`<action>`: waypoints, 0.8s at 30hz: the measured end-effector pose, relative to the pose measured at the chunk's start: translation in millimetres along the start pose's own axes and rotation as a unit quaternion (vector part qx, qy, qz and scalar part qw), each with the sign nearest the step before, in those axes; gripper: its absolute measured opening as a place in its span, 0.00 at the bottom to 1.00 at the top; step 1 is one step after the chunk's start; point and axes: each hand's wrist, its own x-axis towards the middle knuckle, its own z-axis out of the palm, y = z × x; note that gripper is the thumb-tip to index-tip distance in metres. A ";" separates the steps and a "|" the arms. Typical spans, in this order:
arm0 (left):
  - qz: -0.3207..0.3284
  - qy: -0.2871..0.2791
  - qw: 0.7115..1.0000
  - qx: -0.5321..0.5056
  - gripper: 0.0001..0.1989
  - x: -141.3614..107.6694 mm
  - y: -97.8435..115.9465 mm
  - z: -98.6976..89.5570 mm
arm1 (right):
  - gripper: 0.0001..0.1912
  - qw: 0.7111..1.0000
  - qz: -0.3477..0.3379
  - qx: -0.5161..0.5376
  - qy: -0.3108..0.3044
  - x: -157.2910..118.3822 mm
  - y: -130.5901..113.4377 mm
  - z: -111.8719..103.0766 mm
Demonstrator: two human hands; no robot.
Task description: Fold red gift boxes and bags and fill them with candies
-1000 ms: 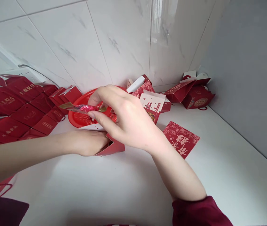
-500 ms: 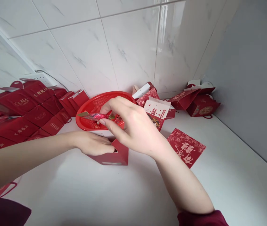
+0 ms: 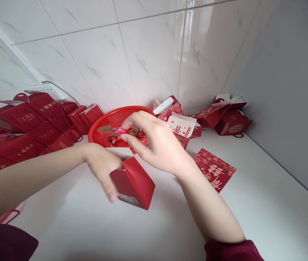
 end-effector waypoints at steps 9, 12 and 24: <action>-0.109 0.030 0.968 0.224 0.12 -6.1 33.4 60.3 | 0.02 1.000 -0.007 0.005 0.005 -0.2 -1.5 0.3; -0.084 0.131 0.971 0.182 0.15 -9.4 27.9 66.9 | 0.01 1.000 -0.009 0.009 0.002 0.0 -3.0 2.0; -0.111 0.166 0.960 0.196 0.11 -3.9 3.9 55.9 | 0.03 0.963 0.106 0.219 -0.113 -3.9 -18.0 11.6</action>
